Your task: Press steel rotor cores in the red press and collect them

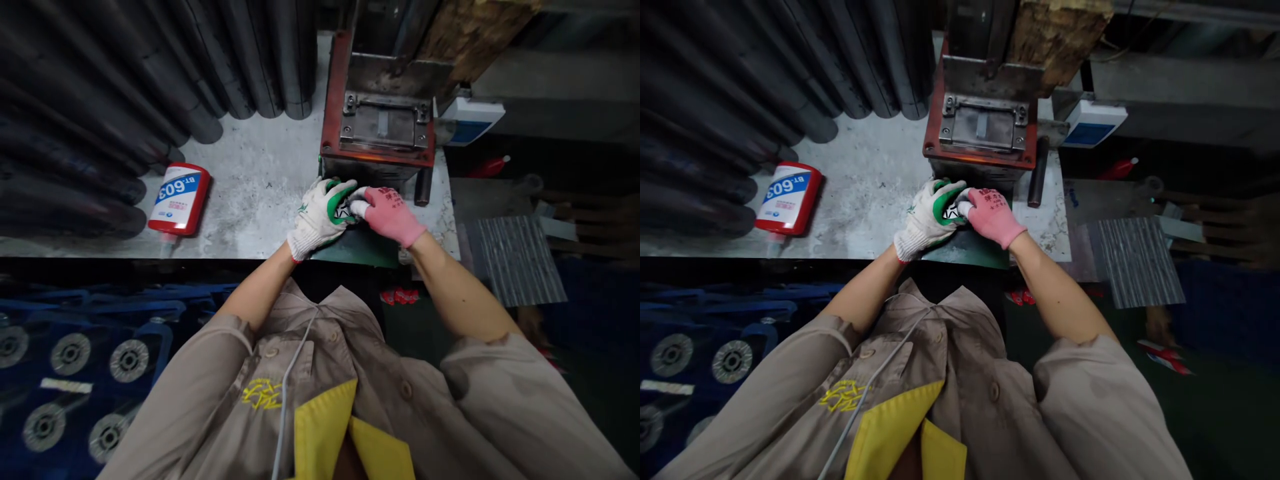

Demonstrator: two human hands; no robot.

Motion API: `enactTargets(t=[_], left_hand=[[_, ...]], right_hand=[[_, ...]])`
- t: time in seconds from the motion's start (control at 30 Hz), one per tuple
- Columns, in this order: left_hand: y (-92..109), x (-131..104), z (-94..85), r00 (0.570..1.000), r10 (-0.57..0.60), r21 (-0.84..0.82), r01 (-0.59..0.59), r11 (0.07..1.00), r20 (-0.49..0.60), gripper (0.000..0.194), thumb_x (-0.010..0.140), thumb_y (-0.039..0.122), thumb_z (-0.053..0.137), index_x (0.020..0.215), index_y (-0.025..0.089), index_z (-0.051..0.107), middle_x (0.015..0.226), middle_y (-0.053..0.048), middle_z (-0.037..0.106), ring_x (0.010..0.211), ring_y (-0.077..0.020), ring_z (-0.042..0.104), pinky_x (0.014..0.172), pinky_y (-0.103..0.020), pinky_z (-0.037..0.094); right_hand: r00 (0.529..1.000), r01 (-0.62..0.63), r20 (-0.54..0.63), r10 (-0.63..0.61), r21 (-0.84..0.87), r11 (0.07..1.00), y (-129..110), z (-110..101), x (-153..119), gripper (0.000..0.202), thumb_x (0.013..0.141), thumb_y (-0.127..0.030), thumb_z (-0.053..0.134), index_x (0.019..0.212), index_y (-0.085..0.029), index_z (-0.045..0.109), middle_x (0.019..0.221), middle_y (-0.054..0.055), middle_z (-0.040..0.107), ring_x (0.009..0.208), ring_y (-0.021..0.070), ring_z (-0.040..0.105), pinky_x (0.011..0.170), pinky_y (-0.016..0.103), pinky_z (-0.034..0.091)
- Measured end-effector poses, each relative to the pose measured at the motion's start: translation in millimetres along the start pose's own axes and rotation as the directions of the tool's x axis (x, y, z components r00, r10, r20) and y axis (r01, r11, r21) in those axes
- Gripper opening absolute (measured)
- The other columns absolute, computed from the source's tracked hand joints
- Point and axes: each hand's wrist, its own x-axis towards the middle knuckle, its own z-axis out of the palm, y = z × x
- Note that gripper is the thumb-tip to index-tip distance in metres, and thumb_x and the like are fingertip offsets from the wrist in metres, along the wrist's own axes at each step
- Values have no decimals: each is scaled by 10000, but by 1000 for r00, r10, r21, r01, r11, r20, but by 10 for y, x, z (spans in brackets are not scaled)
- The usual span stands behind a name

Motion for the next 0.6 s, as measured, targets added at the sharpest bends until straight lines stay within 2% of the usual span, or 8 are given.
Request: enactTargets(t=[0.13,0.2,0.23,0.3,0.37,0.4,0.5,0.6], left_hand=[[4,-26,22,999,17,9,-17,1000,-41,706,876,544,718,1502,240,598,1427,-142,601,1388,-339,549,1211,-496,430],[2,-35,66,996,-3,8,3,1000,-92,734,848,584,742,1478,229,618,1416,-154,590,1365,-354,553,1199,-515,433],[1,-37,90,993,-19,4,19,1000,-118,762,830,628,753,1462,220,631,1410,-162,582,1353,-363,554,1189,-524,437],[-1,-36,128,987,-50,-12,49,999,-151,831,795,723,760,1442,213,648,1399,-173,569,1330,-373,557,1165,-529,451],[-5,-33,143,986,-66,-32,61,998,-153,868,786,786,741,1445,229,651,1380,-169,575,1308,-367,566,1144,-522,468],[-10,-31,141,987,-69,-40,64,997,-148,878,790,805,726,1454,237,645,1375,-166,581,1302,-363,570,1138,-520,473],[-34,-25,117,991,-49,-57,42,997,-126,912,801,835,694,1477,226,622,1367,-167,601,1296,-356,579,1146,-508,473],[-58,-20,95,994,-10,-71,2,997,-105,914,819,819,688,1488,202,605,1383,-173,604,1311,-351,579,1168,-492,465]], right_hand=[[993,50,114,-22,-251,967,-201,-157,-47,356,1044,-265,451,1206,-128,737,1191,155,777,1103,288,691,967,375,461],[992,100,110,-69,-306,947,-254,-278,-100,365,1063,-304,449,1236,-151,731,1208,143,773,1137,293,680,978,382,458],[994,102,62,-87,-316,943,-252,-350,-112,373,1071,-339,451,1250,-166,728,1217,136,768,1146,296,675,977,387,462],[987,56,-122,-101,-322,945,-196,-511,-77,417,1080,-440,458,1286,-183,713,1250,140,743,1160,309,659,971,404,472],[947,-16,-308,-91,-327,945,-106,-670,46,516,1069,-555,472,1317,-162,696,1303,174,696,1185,332,629,972,435,476],[931,-50,-357,-78,-336,940,-66,-735,129,579,1056,-606,485,1308,-130,698,1326,201,668,1198,349,611,974,457,477],[925,-100,-374,-58,-391,915,-17,-847,342,652,1020,-663,544,1154,-54,736,1320,248,629,1195,376,583,969,503,485],[929,-97,-361,-77,-440,893,-68,-862,327,480,1014,-566,595,1047,-117,763,1261,202,661,1152,381,612,928,516,520]])
